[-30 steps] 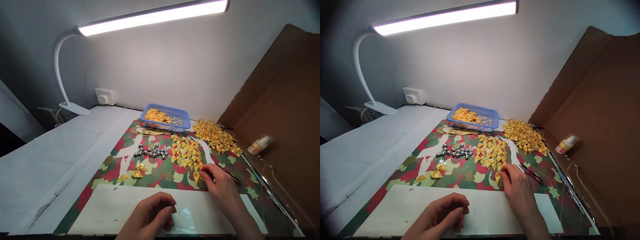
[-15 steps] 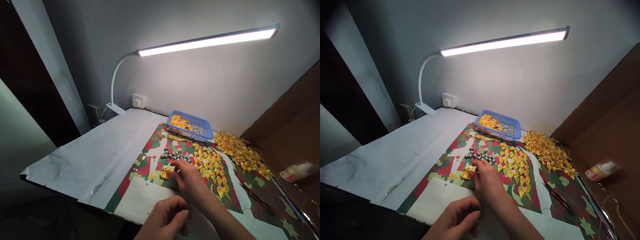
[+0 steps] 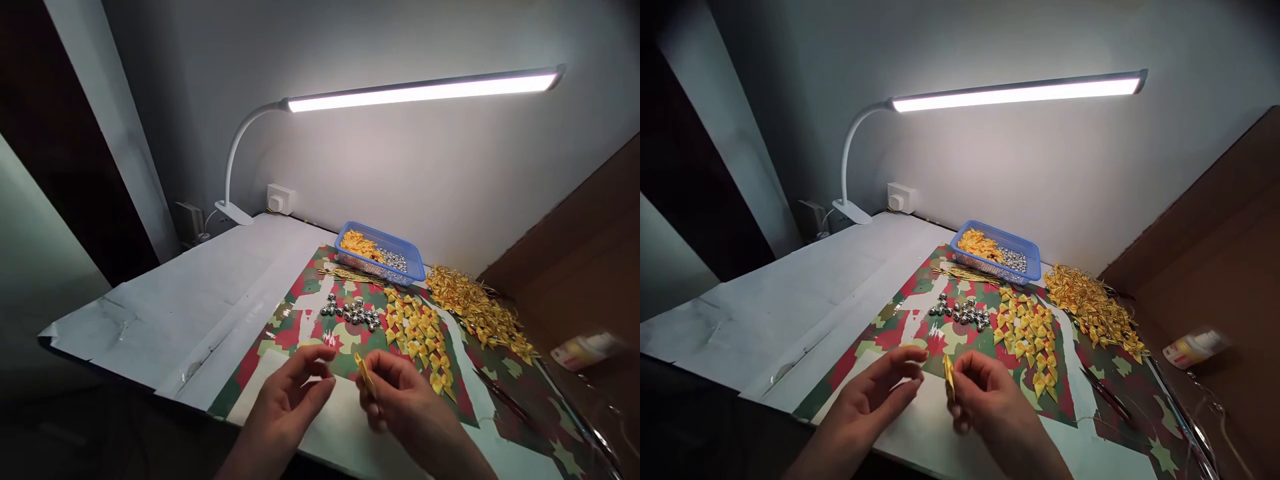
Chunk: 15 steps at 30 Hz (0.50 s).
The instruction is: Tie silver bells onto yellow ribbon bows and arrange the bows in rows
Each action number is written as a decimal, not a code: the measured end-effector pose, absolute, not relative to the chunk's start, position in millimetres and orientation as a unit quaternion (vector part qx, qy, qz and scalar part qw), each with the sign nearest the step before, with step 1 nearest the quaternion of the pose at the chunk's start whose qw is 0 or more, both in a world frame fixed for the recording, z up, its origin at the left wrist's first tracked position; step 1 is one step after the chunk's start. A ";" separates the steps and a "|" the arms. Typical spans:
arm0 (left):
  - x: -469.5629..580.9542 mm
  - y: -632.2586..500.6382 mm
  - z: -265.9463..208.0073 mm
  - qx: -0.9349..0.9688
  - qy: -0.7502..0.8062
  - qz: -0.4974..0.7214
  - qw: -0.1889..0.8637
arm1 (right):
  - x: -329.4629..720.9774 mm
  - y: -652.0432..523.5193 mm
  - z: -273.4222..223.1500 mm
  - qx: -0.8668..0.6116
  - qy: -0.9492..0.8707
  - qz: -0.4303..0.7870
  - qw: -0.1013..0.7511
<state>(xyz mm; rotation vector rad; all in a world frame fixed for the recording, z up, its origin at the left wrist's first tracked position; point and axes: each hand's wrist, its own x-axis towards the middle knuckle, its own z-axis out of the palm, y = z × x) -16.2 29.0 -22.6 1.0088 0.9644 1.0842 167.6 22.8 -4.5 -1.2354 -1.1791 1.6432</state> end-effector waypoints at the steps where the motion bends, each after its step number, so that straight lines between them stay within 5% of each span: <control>1: -14.2 29.8 -18.3 0.448 0.400 0.457 0.656 | 165.4 15.9 -5.0 -0.463 -0.429 0.679 0.376; 7: 7.3 28.1 2.3 0.453 0.325 0.373 0.741 | 158.2 -7.6 -20.1 -0.373 -0.325 0.781 0.380; 15: 18.3 28.0 -7.6 0.429 0.348 0.333 0.764 | 199.2 -15.8 -27.2 -0.466 -0.352 0.618 0.526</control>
